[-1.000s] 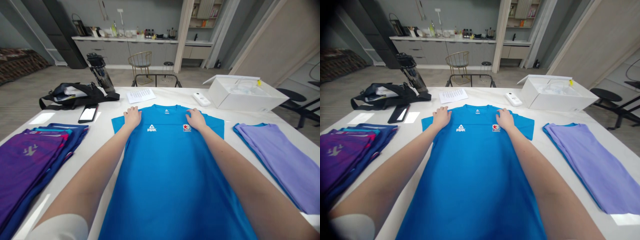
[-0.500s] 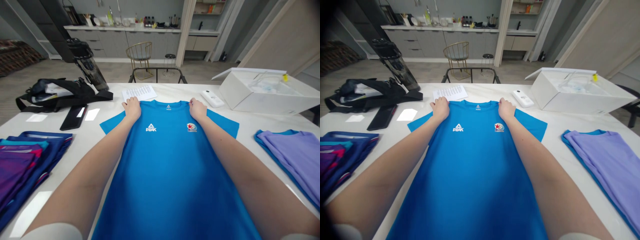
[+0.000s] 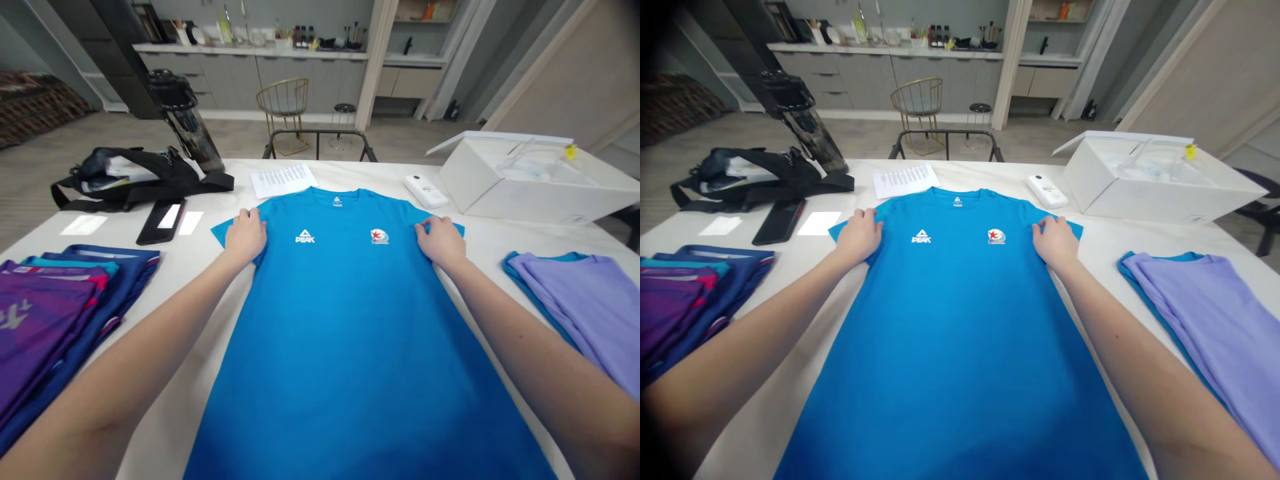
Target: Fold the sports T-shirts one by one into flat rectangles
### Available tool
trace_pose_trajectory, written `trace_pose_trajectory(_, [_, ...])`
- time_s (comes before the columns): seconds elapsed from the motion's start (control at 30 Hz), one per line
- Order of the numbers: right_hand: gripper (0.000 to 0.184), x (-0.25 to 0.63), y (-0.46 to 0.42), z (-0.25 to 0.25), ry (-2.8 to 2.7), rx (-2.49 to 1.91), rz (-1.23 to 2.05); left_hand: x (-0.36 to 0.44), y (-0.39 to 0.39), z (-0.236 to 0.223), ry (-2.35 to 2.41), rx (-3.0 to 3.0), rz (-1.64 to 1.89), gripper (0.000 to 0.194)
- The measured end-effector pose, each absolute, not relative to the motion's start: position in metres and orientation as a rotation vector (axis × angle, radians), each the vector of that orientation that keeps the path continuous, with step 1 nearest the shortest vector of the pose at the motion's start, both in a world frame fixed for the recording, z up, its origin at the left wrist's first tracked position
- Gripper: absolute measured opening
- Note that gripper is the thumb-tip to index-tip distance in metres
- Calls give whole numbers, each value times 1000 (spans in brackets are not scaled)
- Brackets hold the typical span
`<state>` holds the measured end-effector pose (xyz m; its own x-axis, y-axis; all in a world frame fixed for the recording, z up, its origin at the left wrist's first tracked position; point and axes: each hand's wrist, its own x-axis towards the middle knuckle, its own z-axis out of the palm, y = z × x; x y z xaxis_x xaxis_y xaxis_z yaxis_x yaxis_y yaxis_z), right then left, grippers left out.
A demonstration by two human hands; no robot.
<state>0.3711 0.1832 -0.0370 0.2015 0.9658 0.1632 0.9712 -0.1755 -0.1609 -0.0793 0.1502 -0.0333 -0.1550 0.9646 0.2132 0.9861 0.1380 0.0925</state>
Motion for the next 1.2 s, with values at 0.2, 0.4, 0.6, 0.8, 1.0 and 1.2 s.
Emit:
trace_pose_trajectory(0.2, [57,393,153,-44,-1881,-2368,-52,-116,141,-42,-2360,-1870,-124,45])
trace_pose_trajectory(0.4, [60,420,162,-47,-1941,-2352,-40,-140,153,-40,-2306,-1995,-40,47])
trace_pose_trajectory(0.6, [60,417,162,-39,-1942,-2334,-44,-134,151,-31,-2216,-2002,-190,49])
trace_pose_trajectory(0.8, [52,348,101,-23,-2122,-1924,-174,-64,97,-16,-1903,-2347,-518,53])
trace_pose_trajectory(1.0, [63,283,27,-34,-2306,-1820,191,4,5,-35,-1936,-2622,-284,63])
trace_pose_trajectory(1.2, [72,314,-16,-49,-2277,-2045,194,13,-53,-50,-2069,-2528,-230,71])
